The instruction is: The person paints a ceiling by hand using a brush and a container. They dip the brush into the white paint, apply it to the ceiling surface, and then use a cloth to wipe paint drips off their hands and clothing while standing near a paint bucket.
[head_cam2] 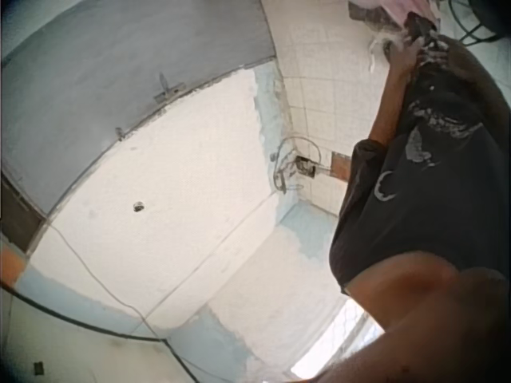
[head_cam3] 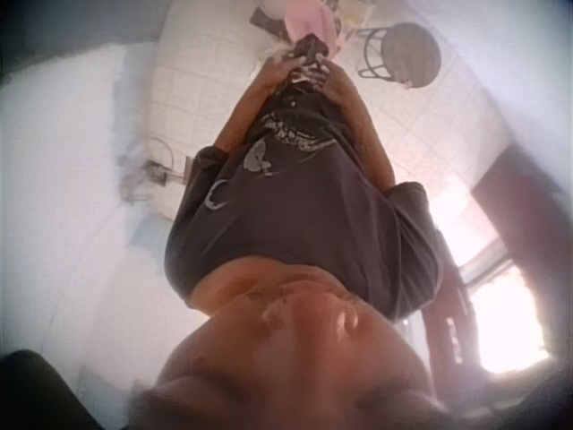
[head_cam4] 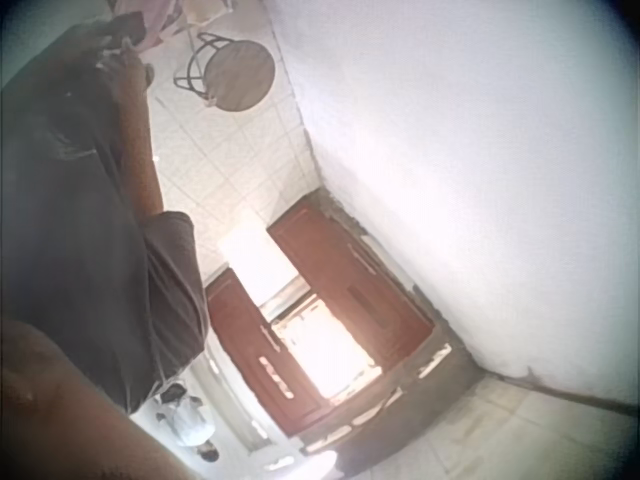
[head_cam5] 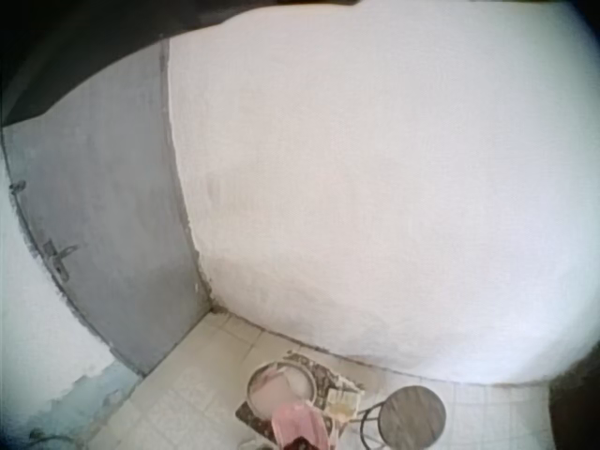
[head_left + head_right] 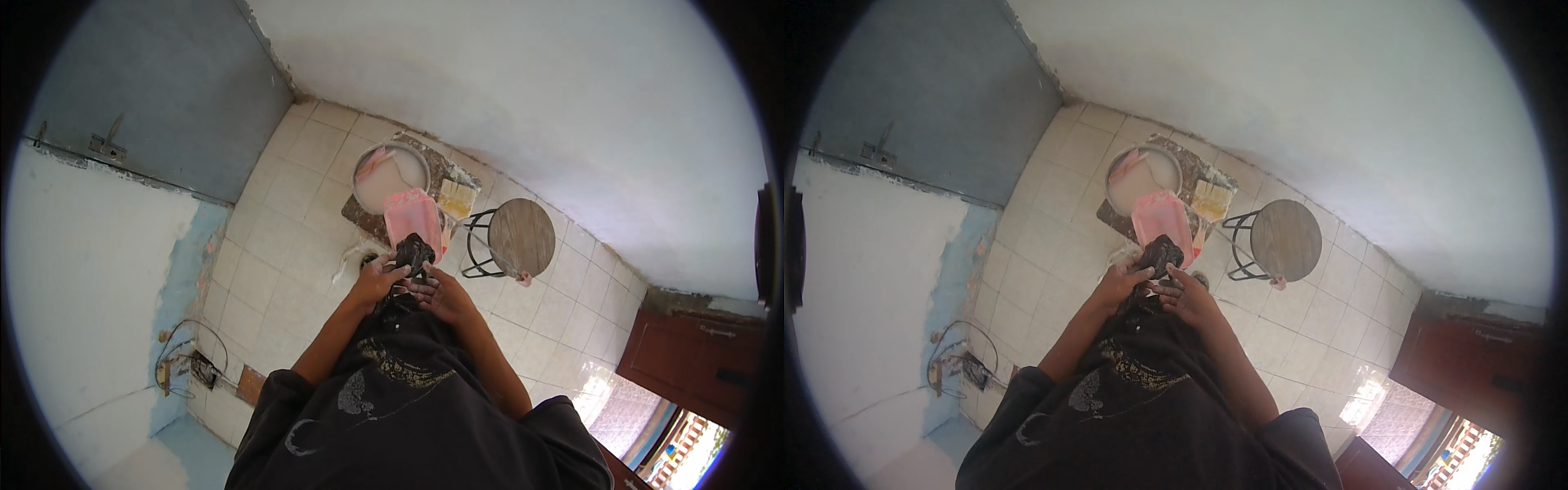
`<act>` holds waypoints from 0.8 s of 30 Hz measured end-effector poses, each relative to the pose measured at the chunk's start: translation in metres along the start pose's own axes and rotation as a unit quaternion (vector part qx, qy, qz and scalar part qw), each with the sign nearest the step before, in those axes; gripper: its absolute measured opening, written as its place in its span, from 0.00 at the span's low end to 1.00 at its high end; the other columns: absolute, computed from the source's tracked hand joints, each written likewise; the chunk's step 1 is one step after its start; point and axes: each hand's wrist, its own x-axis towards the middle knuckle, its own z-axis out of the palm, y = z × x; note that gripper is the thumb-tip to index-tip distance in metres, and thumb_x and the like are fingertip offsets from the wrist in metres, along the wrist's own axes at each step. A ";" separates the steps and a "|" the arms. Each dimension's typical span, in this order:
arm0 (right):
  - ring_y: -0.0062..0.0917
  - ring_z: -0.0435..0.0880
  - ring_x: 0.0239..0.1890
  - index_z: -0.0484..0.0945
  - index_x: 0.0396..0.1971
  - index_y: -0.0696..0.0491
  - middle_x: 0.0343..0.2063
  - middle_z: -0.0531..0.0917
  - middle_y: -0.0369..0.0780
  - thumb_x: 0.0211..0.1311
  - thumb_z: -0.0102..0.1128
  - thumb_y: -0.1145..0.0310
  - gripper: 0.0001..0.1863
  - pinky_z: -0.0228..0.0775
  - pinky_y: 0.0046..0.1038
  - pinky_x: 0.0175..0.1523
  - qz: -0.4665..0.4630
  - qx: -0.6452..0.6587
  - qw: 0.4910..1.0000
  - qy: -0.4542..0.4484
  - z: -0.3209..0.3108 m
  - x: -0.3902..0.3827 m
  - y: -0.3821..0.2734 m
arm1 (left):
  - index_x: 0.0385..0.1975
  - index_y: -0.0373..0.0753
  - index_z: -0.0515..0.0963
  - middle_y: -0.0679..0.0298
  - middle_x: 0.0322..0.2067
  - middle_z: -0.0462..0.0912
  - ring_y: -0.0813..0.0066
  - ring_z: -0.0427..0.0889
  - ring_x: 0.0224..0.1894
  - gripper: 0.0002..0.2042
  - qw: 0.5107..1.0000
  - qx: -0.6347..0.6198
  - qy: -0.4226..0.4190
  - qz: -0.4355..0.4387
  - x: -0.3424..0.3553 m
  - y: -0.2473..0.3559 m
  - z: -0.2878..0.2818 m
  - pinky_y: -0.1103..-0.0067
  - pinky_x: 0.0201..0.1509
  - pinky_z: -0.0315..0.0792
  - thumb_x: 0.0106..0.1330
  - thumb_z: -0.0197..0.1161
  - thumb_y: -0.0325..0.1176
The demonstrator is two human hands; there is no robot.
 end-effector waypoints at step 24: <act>0.21 0.71 0.17 0.75 0.26 0.55 0.20 0.78 0.38 0.66 0.33 0.41 0.32 0.60 0.21 0.21 -0.074 -0.369 0.926 0.022 0.017 0.010 0.012 | 0.44 0.35 0.72 0.59 0.33 0.79 0.76 0.80 0.32 0.10 0.995 0.051 -0.088 -0.006 -0.012 0.010 0.008 0.81 0.33 0.75 0.65 0.50 0.29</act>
